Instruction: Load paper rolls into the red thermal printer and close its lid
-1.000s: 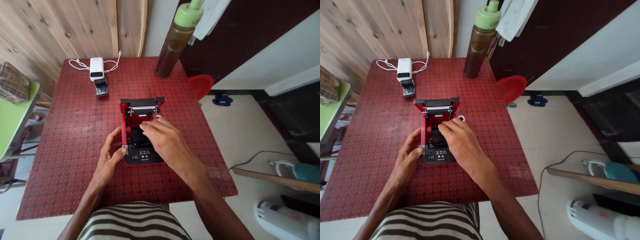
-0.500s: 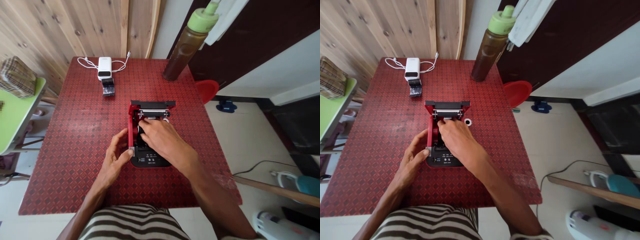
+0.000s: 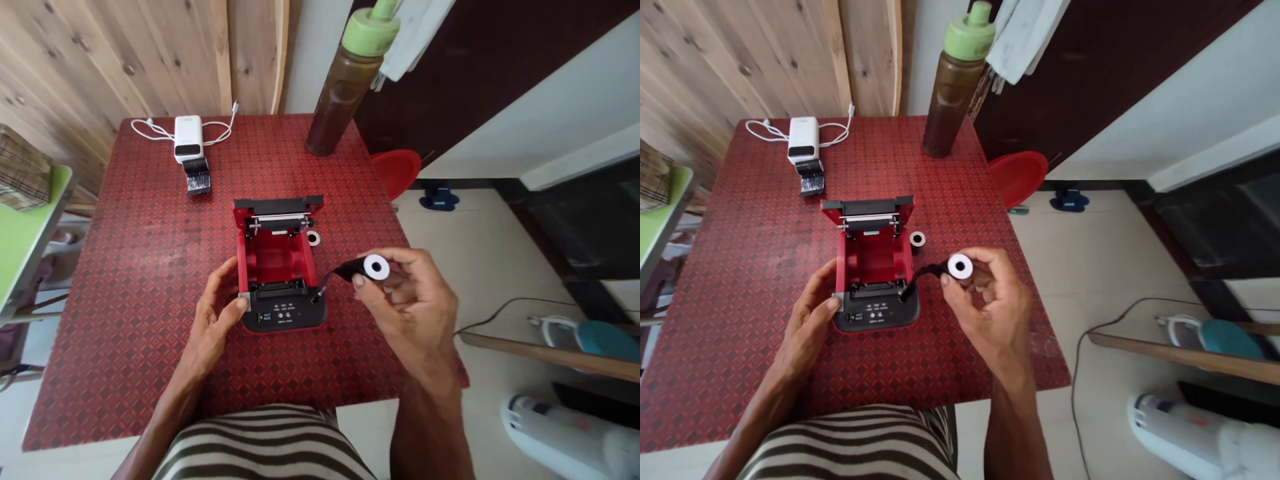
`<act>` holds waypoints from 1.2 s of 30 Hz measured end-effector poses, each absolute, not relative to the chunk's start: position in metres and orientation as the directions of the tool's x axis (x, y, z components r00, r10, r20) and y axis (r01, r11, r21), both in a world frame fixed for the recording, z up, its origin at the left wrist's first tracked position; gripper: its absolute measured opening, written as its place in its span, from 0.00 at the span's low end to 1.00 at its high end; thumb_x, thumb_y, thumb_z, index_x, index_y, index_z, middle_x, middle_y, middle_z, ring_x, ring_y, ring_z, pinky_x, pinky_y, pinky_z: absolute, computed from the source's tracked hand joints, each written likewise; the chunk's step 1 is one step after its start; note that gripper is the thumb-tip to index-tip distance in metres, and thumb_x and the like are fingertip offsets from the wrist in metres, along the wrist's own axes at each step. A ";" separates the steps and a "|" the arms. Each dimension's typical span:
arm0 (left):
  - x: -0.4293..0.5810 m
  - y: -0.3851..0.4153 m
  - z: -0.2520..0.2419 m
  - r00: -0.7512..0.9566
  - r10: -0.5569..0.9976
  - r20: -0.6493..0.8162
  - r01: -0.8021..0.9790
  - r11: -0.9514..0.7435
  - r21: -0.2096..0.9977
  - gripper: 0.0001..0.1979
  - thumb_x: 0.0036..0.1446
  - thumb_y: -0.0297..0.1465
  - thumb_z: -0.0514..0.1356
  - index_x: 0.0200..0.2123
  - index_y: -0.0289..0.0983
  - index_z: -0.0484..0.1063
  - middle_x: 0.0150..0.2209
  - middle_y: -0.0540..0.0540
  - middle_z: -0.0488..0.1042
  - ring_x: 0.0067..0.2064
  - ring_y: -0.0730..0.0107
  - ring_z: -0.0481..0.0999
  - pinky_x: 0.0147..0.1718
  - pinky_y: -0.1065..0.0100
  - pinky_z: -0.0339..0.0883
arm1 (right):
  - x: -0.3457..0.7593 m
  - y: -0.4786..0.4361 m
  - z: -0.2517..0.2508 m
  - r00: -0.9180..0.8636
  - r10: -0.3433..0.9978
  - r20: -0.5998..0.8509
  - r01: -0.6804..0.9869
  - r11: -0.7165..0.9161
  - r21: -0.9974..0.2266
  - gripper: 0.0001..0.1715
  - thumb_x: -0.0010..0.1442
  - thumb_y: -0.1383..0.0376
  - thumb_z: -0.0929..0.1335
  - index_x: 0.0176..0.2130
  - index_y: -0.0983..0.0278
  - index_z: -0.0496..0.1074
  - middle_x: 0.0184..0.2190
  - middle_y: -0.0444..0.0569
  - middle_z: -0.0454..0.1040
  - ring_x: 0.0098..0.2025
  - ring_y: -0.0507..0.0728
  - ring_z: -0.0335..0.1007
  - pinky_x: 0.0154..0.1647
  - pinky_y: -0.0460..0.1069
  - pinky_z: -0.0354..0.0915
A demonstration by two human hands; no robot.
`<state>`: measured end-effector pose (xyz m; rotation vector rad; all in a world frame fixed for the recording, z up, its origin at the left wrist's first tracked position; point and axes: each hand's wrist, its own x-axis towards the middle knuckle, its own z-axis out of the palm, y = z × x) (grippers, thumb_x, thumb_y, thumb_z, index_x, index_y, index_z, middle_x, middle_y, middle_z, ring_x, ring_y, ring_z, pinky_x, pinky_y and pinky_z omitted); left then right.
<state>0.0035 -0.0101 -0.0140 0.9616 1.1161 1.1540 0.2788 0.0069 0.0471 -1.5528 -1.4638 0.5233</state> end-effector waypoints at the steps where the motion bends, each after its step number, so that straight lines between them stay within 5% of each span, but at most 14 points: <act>1: 0.004 -0.011 -0.015 0.040 0.987 -0.158 -0.186 0.163 0.969 0.32 0.71 0.45 0.69 0.75 0.48 0.72 0.74 0.40 0.76 0.73 0.43 0.77 0.70 0.43 0.73 | 0.281 0.003 0.034 0.254 0.939 0.230 0.511 0.072 -0.856 0.15 0.66 0.58 0.79 0.49 0.56 0.76 0.37 0.44 0.85 0.30 0.56 0.81 0.31 0.52 0.79; 5: 0.005 -0.012 -0.016 0.014 0.987 -0.161 -0.177 0.160 0.971 0.31 0.72 0.44 0.68 0.74 0.48 0.71 0.76 0.41 0.74 0.76 0.43 0.73 0.75 0.42 0.66 | 0.272 -0.009 -0.017 0.380 0.914 0.141 0.393 -0.022 -0.919 0.17 0.65 0.54 0.78 0.48 0.57 0.74 0.38 0.47 0.86 0.34 0.60 0.86 0.36 0.55 0.81; 9: 0.005 -0.012 -0.017 0.012 0.987 -0.159 -0.171 0.159 0.972 0.31 0.72 0.44 0.68 0.75 0.48 0.71 0.76 0.41 0.73 0.77 0.44 0.73 0.76 0.42 0.66 | 0.259 -0.019 -0.038 0.252 0.964 0.087 0.400 -0.022 -0.916 0.13 0.68 0.56 0.75 0.48 0.57 0.75 0.38 0.47 0.86 0.34 0.58 0.84 0.36 0.53 0.78; 16: 0.002 -0.012 -0.022 -0.001 0.990 -0.141 -0.160 0.139 0.977 0.30 0.72 0.44 0.68 0.74 0.49 0.73 0.75 0.42 0.74 0.77 0.44 0.73 0.76 0.43 0.66 | 0.268 -0.020 -0.023 0.057 0.996 0.066 0.474 0.031 -0.880 0.11 0.67 0.62 0.73 0.49 0.58 0.77 0.35 0.44 0.84 0.31 0.56 0.80 0.36 0.52 0.77; 27: 0.004 -0.011 -0.019 0.002 0.988 -0.153 -0.164 0.151 0.975 0.31 0.72 0.45 0.68 0.74 0.49 0.72 0.76 0.42 0.74 0.77 0.43 0.73 0.76 0.42 0.66 | 0.316 -0.006 0.011 -0.136 0.985 -0.105 0.496 -0.024 -0.868 0.29 0.69 0.57 0.76 0.66 0.58 0.79 0.36 0.46 0.87 0.33 0.58 0.83 0.36 0.54 0.81; 32: 0.003 -0.012 -0.019 0.008 0.988 -0.153 -0.176 0.152 0.973 0.31 0.72 0.45 0.68 0.74 0.49 0.72 0.76 0.42 0.74 0.77 0.43 0.73 0.76 0.41 0.66 | 0.318 0.045 -0.003 -0.012 0.998 0.056 0.504 0.054 -0.862 0.19 0.70 0.53 0.75 0.55 0.59 0.84 0.43 0.52 0.88 0.41 0.61 0.86 0.44 0.59 0.81; 36: 0.004 -0.012 -0.018 0.018 0.986 -0.167 -0.190 0.168 0.967 0.31 0.72 0.44 0.69 0.74 0.49 0.72 0.76 0.42 0.74 0.77 0.43 0.73 0.76 0.42 0.67 | 0.293 0.085 -0.030 -0.066 0.990 0.122 0.557 0.138 -0.819 0.23 0.64 0.57 0.78 0.57 0.59 0.81 0.49 0.54 0.86 0.46 0.62 0.83 0.48 0.60 0.79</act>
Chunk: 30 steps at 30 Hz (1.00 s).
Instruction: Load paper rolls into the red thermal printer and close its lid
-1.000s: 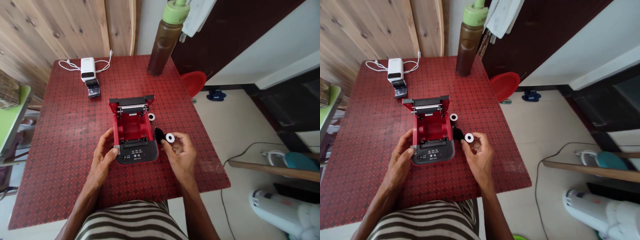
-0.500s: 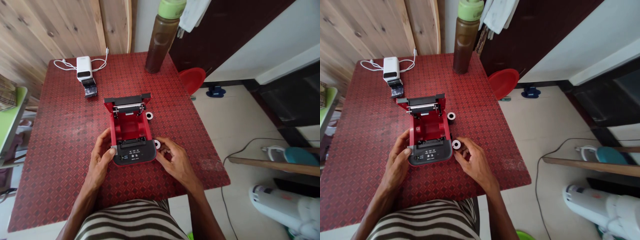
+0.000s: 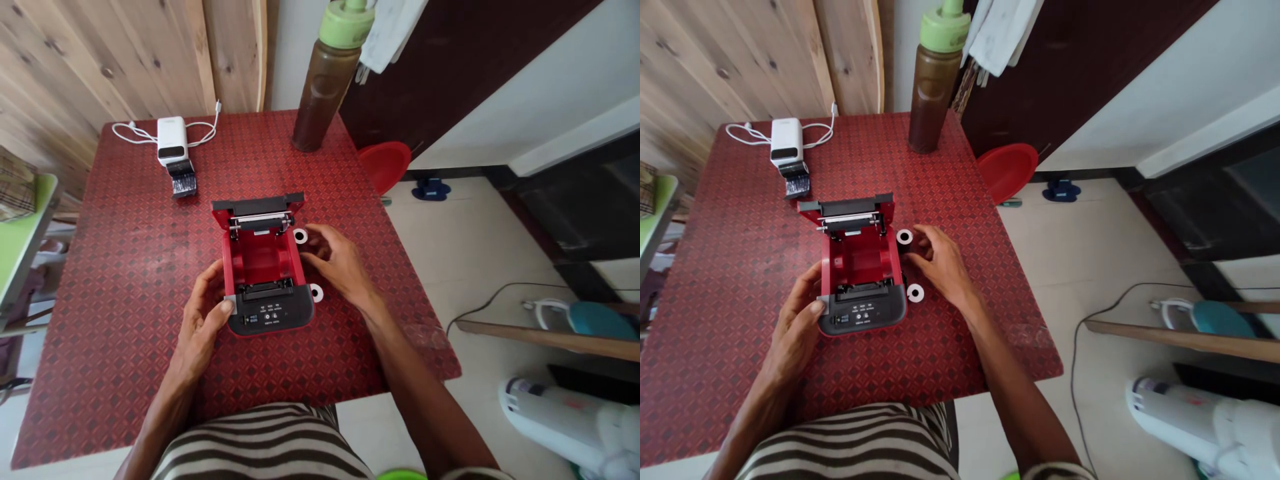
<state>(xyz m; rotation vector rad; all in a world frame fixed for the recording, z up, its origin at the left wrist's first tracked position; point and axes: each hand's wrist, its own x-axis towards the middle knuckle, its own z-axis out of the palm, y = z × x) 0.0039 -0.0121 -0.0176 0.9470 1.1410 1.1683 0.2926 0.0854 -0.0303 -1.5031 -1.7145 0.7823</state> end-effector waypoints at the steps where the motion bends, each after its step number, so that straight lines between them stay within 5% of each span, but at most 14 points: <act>1: 0.004 -0.012 -0.017 0.025 0.985 -0.169 -0.198 0.171 0.965 0.31 0.72 0.44 0.69 0.75 0.49 0.72 0.76 0.42 0.74 0.77 0.43 0.73 0.75 0.42 0.67 | 0.286 0.091 -0.035 -0.077 0.988 0.133 0.553 0.153 -0.819 0.21 0.63 0.58 0.78 0.55 0.59 0.81 0.50 0.54 0.86 0.48 0.63 0.82 0.52 0.61 0.78; 5: 0.005 -0.012 -0.015 0.032 0.985 -0.169 -0.213 0.172 0.962 0.31 0.72 0.44 0.69 0.75 0.50 0.72 0.76 0.42 0.74 0.76 0.43 0.74 0.74 0.42 0.69 | 0.274 0.098 -0.041 -0.067 0.984 0.166 0.542 0.175 -0.822 0.12 0.64 0.59 0.74 0.47 0.59 0.80 0.45 0.51 0.84 0.50 0.64 0.81 0.57 0.63 0.75; 14: 0.003 -0.011 -0.016 0.038 0.987 -0.155 -0.188 0.160 0.969 0.32 0.72 0.44 0.69 0.75 0.48 0.72 0.74 0.41 0.75 0.73 0.44 0.76 0.70 0.46 0.72 | 0.309 0.053 0.023 0.067 0.993 0.093 0.331 0.066 -0.941 0.16 0.63 0.59 0.78 0.50 0.56 0.79 0.47 0.46 0.82 0.48 0.61 0.80 0.53 0.58 0.76; 17: 0.003 -0.010 -0.017 0.033 0.988 -0.151 -0.181 0.154 0.971 0.32 0.71 0.45 0.70 0.74 0.48 0.72 0.73 0.41 0.77 0.72 0.44 0.78 0.69 0.46 0.73 | 0.318 0.032 0.053 -0.070 0.997 0.016 0.137 0.026 -0.990 0.19 0.65 0.57 0.80 0.55 0.53 0.82 0.48 0.45 0.82 0.51 0.60 0.79 0.56 0.56 0.74; 23: 0.004 -0.010 -0.016 0.045 0.988 -0.149 -0.195 0.154 0.969 0.32 0.71 0.45 0.70 0.74 0.47 0.72 0.72 0.41 0.78 0.70 0.44 0.80 0.66 0.46 0.76 | 0.292 0.034 0.063 -0.392 0.919 -0.040 -0.039 -0.059 -0.997 0.18 0.70 0.47 0.77 0.51 0.54 0.81 0.36 0.44 0.75 0.38 0.57 0.70 0.39 0.53 0.68; 27: 0.004 -0.010 -0.012 0.055 0.985 -0.165 -0.187 0.173 0.967 0.34 0.70 0.46 0.71 0.74 0.46 0.71 0.73 0.39 0.77 0.72 0.42 0.78 0.66 0.45 0.77 | 0.266 0.041 0.061 -0.372 0.926 -0.060 0.113 -0.019 -0.993 0.16 0.69 0.51 0.78 0.47 0.56 0.75 0.34 0.40 0.71 0.33 0.54 0.66 0.33 0.49 0.64; 30: 0.004 -0.010 -0.008 0.046 0.984 -0.173 -0.164 0.179 0.970 0.35 0.70 0.47 0.71 0.74 0.45 0.70 0.73 0.38 0.77 0.75 0.41 0.75 0.65 0.45 0.77 | 0.258 0.042 0.062 -0.294 0.955 -0.023 0.265 0.059 -0.962 0.19 0.71 0.55 0.77 0.55 0.55 0.70 0.43 0.44 0.78 0.40 0.56 0.76 0.37 0.50 0.71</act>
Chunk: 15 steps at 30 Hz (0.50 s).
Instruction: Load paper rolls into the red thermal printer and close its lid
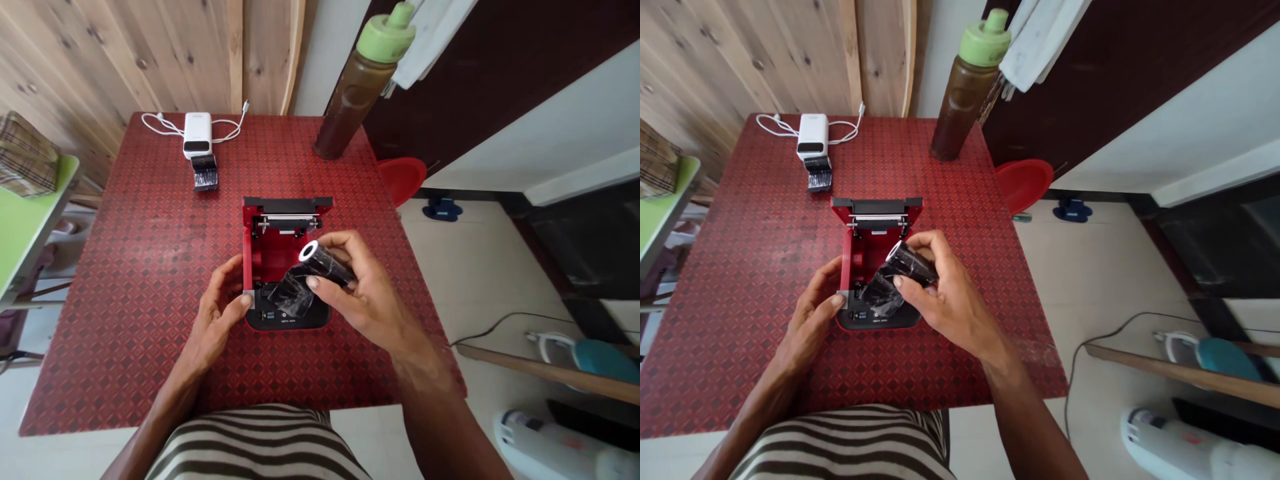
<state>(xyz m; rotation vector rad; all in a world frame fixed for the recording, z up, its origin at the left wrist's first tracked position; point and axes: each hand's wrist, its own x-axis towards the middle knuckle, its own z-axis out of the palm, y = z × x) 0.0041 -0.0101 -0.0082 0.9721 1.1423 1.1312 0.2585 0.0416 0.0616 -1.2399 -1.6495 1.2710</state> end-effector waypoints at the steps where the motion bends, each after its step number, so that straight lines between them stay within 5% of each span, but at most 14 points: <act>1: 0.004 -0.010 -0.007 0.046 0.984 -0.173 -0.156 0.178 0.972 0.35 0.70 0.48 0.71 0.74 0.45 0.70 0.73 0.38 0.77 0.75 0.40 0.75 0.65 0.44 0.78 | 0.258 0.042 0.062 -0.285 0.959 -0.001 0.301 0.089 -0.949 0.20 0.72 0.55 0.76 0.57 0.55 0.69 0.46 0.45 0.80 0.44 0.57 0.79 0.40 0.51 0.73; 6: 0.004 -0.010 -0.006 0.052 0.984 -0.168 -0.140 0.174 0.975 0.34 0.70 0.48 0.70 0.73 0.44 0.71 0.73 0.37 0.77 0.73 0.39 0.77 0.67 0.42 0.77 | 0.250 0.048 0.066 -0.362 0.921 0.141 0.564 0.337 -0.754 0.11 0.73 0.63 0.74 0.53 0.57 0.73 0.46 0.47 0.82 0.45 0.60 0.82 0.49 0.56 0.76; 10: 0.004 -0.009 -0.007 0.063 0.986 -0.153 -0.165 0.161 0.973 0.33 0.70 0.47 0.71 0.73 0.45 0.71 0.72 0.37 0.77 0.73 0.40 0.77 0.68 0.41 0.76 | 0.235 0.050 0.062 -0.400 0.871 0.284 0.685 0.490 -0.539 0.13 0.73 0.70 0.73 0.55 0.62 0.80 0.49 0.54 0.82 0.52 0.64 0.81 0.56 0.60 0.76; 15: 0.004 -0.009 -0.007 0.063 0.988 -0.139 -0.161 0.147 0.976 0.33 0.71 0.47 0.71 0.73 0.45 0.71 0.72 0.37 0.77 0.71 0.43 0.79 0.69 0.42 0.76 | 0.213 0.051 0.060 -0.439 0.874 0.207 0.809 0.485 -0.333 0.10 0.72 0.69 0.75 0.51 0.62 0.84 0.51 0.56 0.87 0.51 0.68 0.81 0.52 0.61 0.71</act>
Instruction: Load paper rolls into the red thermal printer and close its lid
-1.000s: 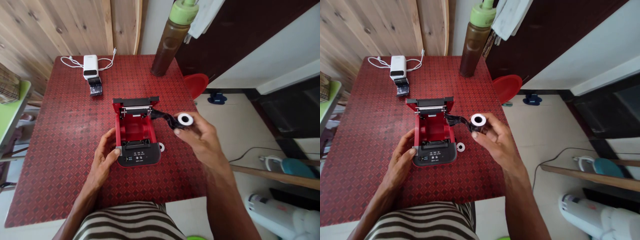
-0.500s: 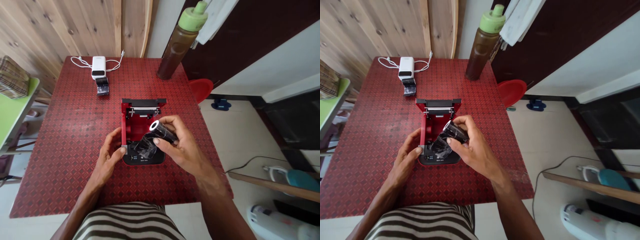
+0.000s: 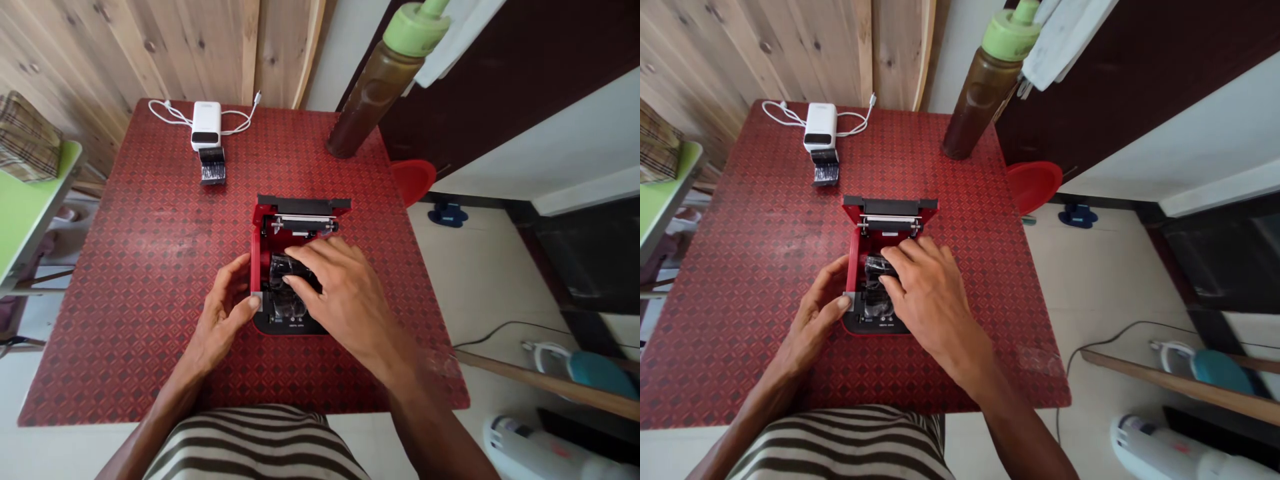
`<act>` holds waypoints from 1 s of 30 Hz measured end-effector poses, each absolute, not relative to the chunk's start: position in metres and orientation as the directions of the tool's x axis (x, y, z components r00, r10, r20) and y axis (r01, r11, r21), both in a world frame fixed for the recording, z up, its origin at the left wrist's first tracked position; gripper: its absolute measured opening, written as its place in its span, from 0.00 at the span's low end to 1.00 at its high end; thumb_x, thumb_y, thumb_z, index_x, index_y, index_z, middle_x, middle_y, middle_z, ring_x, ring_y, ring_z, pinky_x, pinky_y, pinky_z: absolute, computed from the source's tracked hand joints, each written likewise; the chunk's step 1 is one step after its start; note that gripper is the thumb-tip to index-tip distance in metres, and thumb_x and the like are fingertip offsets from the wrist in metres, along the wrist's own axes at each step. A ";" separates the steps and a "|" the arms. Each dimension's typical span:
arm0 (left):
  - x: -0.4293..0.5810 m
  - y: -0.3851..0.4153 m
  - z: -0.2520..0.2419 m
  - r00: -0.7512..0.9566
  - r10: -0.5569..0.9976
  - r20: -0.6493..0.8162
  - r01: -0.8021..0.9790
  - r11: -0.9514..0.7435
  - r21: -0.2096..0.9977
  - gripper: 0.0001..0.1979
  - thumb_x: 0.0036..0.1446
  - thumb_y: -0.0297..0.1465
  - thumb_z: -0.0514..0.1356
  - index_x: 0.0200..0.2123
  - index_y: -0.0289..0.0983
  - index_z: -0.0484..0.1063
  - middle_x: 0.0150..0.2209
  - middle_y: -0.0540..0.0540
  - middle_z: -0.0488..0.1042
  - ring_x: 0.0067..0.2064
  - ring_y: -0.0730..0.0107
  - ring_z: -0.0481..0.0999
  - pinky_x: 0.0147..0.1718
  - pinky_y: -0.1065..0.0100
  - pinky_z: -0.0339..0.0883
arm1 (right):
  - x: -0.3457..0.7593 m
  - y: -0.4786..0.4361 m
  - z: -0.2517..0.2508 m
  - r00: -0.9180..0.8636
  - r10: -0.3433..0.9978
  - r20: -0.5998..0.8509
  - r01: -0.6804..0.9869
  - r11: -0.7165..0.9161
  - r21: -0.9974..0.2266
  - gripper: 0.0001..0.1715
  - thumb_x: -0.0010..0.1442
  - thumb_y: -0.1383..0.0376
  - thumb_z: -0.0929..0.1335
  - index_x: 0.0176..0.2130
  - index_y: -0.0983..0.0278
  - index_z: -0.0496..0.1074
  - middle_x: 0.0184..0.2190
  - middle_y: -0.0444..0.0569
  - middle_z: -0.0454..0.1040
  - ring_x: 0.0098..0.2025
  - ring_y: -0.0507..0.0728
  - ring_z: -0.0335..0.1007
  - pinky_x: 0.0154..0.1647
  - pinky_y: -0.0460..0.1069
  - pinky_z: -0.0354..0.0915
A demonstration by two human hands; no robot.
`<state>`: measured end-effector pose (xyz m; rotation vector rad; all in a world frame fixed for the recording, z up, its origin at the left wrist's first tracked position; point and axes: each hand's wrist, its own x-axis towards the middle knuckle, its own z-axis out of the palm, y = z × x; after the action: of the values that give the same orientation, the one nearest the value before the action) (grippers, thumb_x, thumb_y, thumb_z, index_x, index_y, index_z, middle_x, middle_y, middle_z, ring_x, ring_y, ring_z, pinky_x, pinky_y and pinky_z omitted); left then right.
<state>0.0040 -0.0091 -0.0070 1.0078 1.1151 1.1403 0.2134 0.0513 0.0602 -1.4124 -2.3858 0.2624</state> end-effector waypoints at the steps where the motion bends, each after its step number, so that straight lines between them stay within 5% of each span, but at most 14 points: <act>1: 0.004 -0.009 -0.007 0.062 0.988 -0.139 -0.154 0.147 0.977 0.32 0.71 0.47 0.71 0.73 0.45 0.71 0.72 0.37 0.77 0.71 0.44 0.79 0.69 0.42 0.75 | 0.210 0.052 0.062 -0.434 0.884 0.171 0.833 0.466 -0.297 0.08 0.72 0.69 0.75 0.50 0.61 0.84 0.51 0.57 0.88 0.51 0.68 0.81 0.51 0.61 0.70; 11: 0.004 -0.009 -0.006 0.070 0.986 -0.149 -0.134 0.157 0.978 0.32 0.71 0.48 0.70 0.73 0.46 0.71 0.73 0.37 0.76 0.72 0.41 0.78 0.70 0.39 0.74 | 0.192 0.070 0.074 -0.425 0.903 -0.066 0.892 0.405 -0.199 0.13 0.73 0.74 0.69 0.49 0.63 0.83 0.51 0.59 0.89 0.54 0.67 0.81 0.55 0.59 0.62; 22: 0.004 -0.009 -0.006 0.068 0.985 -0.156 -0.144 0.164 0.976 0.31 0.71 0.47 0.70 0.72 0.47 0.71 0.72 0.38 0.77 0.72 0.41 0.77 0.68 0.41 0.76 | 0.185 0.081 0.050 -0.454 0.889 -0.062 0.883 0.439 -0.164 0.14 0.70 0.76 0.69 0.40 0.64 0.84 0.46 0.60 0.89 0.55 0.71 0.83 0.59 0.64 0.69; 30: 0.005 -0.009 -0.001 0.069 0.984 -0.164 -0.128 0.171 0.977 0.32 0.71 0.49 0.70 0.72 0.46 0.71 0.71 0.37 0.79 0.70 0.43 0.80 0.68 0.41 0.75 | 0.223 0.063 0.072 -0.562 0.820 0.106 0.700 0.540 -0.468 0.17 0.77 0.73 0.68 0.53 0.60 0.85 0.54 0.53 0.89 0.54 0.64 0.84 0.59 0.60 0.77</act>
<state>0.0046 -0.0086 -0.0011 1.0162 1.1448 1.1037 0.2232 0.0627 0.0721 -1.2591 -2.4680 0.5439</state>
